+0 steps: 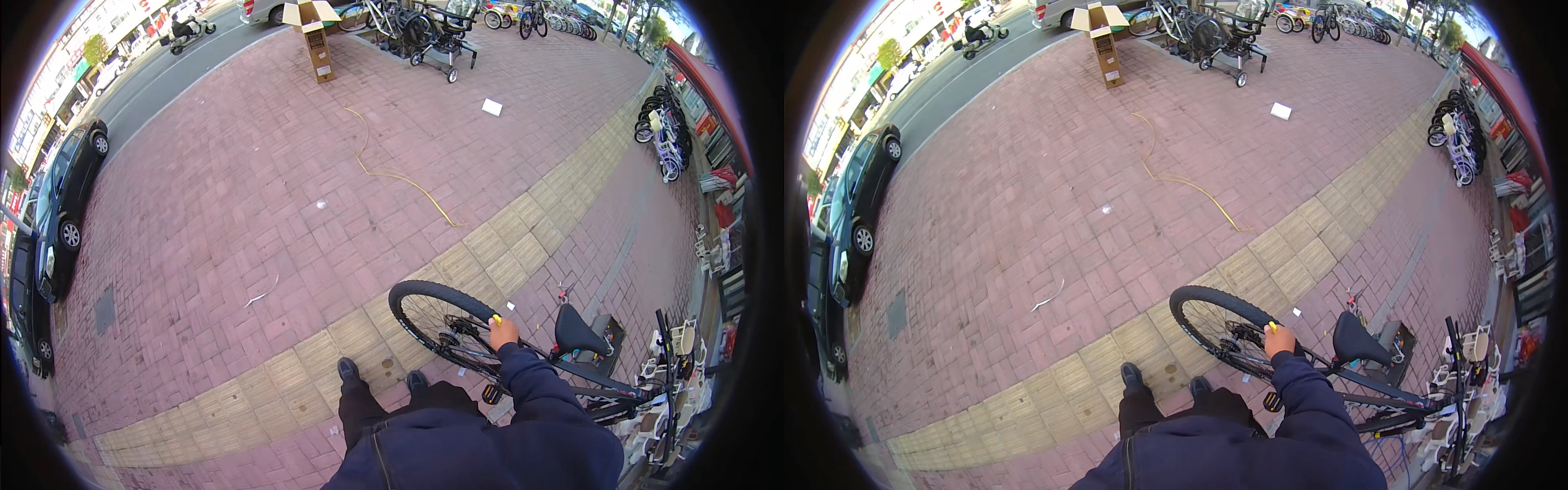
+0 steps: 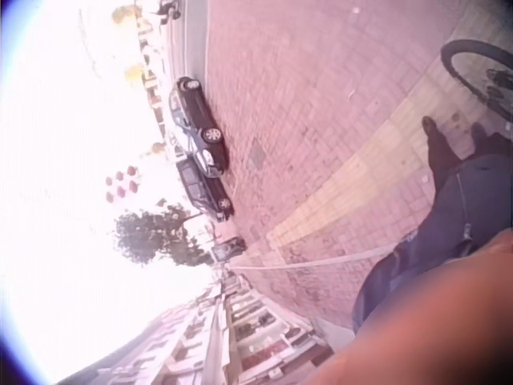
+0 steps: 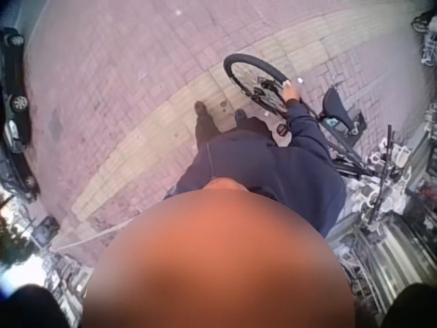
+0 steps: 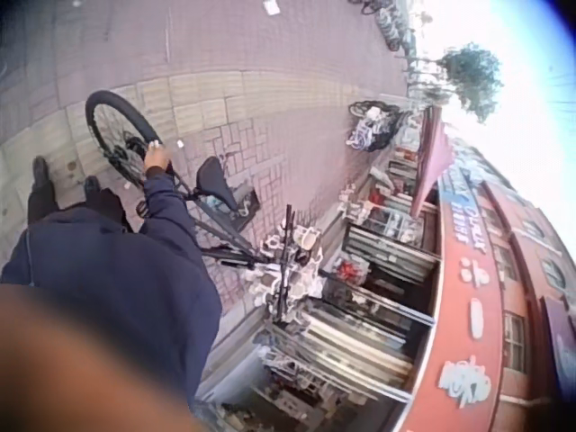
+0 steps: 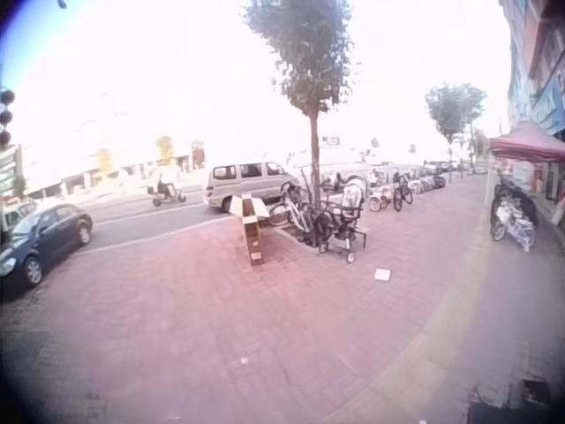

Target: The person removes the front wheel of a bicycle, then uses a screwdriver to adjust the rear derailleur. The person then moves the bicycle and assembles a chair using a screwdriver.

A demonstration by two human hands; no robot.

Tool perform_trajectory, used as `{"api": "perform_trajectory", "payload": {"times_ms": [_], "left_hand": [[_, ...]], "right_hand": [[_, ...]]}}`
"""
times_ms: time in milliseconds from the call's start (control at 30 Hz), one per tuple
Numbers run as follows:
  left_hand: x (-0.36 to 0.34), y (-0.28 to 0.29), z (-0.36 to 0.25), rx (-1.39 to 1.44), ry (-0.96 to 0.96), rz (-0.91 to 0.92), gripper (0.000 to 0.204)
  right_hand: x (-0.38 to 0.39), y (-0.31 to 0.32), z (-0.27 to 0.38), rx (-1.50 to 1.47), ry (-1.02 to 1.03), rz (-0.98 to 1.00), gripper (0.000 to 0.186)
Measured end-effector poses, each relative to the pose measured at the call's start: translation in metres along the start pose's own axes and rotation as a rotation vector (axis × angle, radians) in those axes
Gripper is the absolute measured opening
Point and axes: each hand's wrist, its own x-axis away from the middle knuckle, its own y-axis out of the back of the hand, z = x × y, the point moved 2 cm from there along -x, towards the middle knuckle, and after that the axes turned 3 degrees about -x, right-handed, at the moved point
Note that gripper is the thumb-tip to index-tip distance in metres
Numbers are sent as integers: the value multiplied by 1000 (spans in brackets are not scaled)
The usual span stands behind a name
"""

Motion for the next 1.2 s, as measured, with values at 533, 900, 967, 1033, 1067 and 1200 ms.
{"api": "perform_trajectory", "payload": {"times_ms": [533,900,967,1033,1067,1200], "left_hand": [[-307,297,-347,75,-403,-174,23],[-347,264,-559,-196,-109,347,25],[-350,261,-603,-250,-88,397,24],[-360,258,-652,-289,-78,433,23],[-366,256,-680,-302,-77,453,22],[-384,219,-817,-281,-46,659,20]], "right_hand": [[-20,-68,101,142,-493,168,38],[-64,-150,178,-22,-675,380,51],[-90,-140,184,-42,-608,394,51],[-116,-128,194,-276,-601,348,47],[-128,-119,201,-356,-575,315,46],[-165,-86,228,-600,-538,88,40]]}}
